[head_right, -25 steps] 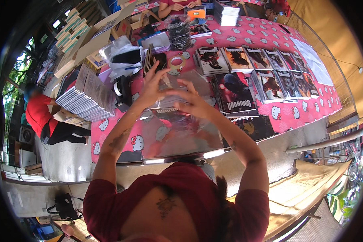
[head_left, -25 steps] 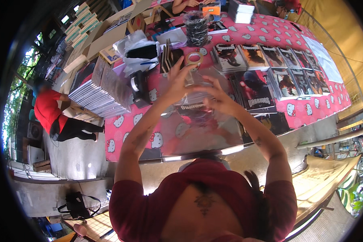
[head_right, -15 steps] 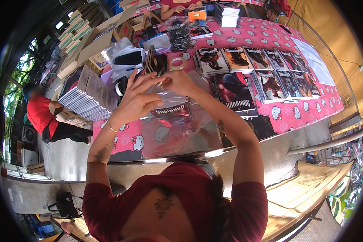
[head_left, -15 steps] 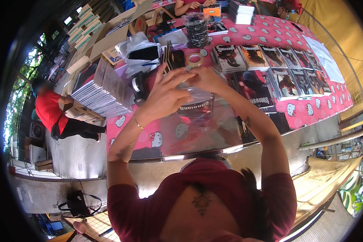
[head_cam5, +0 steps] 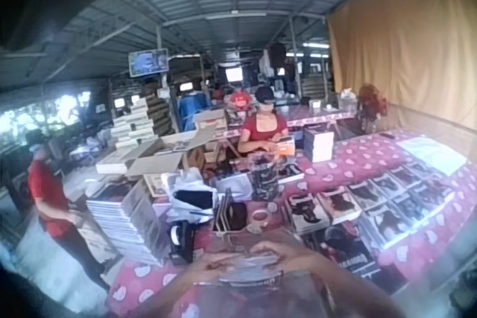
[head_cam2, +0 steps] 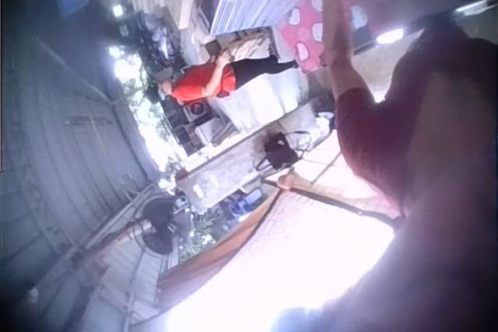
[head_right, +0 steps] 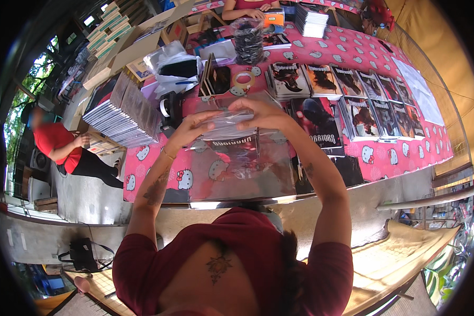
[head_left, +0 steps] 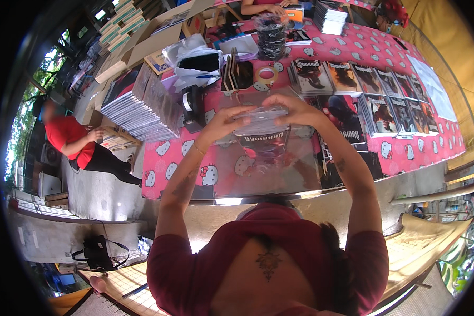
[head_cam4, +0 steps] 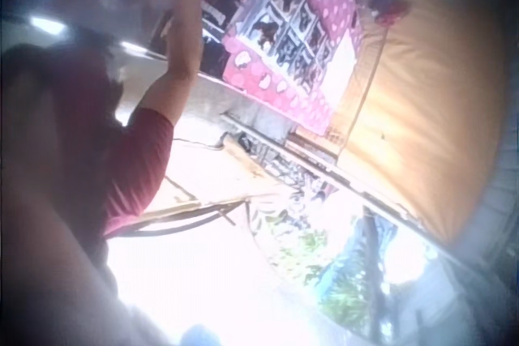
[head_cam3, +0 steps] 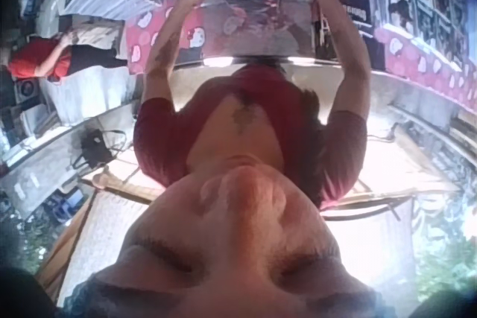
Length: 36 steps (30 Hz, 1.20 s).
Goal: The person places books into plastic sleeves, seals them with adhesive tape, and stacks the packaged books.
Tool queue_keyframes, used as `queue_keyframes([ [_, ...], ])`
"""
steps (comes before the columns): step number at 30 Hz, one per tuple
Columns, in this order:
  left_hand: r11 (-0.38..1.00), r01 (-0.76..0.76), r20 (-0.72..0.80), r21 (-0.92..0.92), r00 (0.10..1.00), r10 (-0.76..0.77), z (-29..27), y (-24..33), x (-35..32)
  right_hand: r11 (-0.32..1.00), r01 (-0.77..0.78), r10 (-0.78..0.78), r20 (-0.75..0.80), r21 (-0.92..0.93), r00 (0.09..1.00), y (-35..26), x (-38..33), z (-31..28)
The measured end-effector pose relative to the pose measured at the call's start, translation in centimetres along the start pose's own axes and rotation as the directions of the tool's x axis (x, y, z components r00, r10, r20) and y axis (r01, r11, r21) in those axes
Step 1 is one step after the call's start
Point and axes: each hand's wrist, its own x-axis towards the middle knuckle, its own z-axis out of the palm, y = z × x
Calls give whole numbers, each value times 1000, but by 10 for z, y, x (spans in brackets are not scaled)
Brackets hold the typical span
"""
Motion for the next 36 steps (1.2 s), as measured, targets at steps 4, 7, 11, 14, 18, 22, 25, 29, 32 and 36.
queue_keyframes([
  [4, 572, -258, 16, 779, 920, 392, 20, 3, -26, 806, 147, -314, -203, -574, 927, -21, -37, 53],
  [7, 459, -276, 32, 845, 881, 472, 32, -4, -29, 664, 177, -495, -249, -726, 833, -6, -35, 70],
  [11, 662, -175, -68, 729, 943, 325, 26, 4, -28, 712, 124, -432, -292, -691, 853, -23, -29, 73],
  [14, 792, -7, -133, 611, 985, 111, 25, 22, -11, 796, 4, -241, -312, -606, 919, -31, -21, 63],
  [18, 529, 96, -203, 843, 968, 148, 38, 27, 7, 556, -121, -235, -296, -822, 926, -46, -8, 53],
  [22, 836, -41, -58, 548, 994, 87, -9, -23, 33, 948, 39, -109, -209, -315, 972, 3, 9, 17],
  [25, 980, 195, 155, -23, 970, -189, -27, -31, 47, 1000, -4, 6, -202, 10, 979, 20, 16, 13],
  [29, 937, 324, 69, -128, 946, -318, -24, -56, 64, 994, -23, 48, -252, 104, 966, 25, 16, 19],
  [32, 973, 173, -382, -154, 898, -220, -23, -72, 59, 995, -42, 67, -312, 87, 948, 30, 10, 15],
  [36, 475, 603, -767, 640, 541, 346, -133, -180, -67, 1000, -6, 14, -334, 25, 942, 22, 16, 30],
])
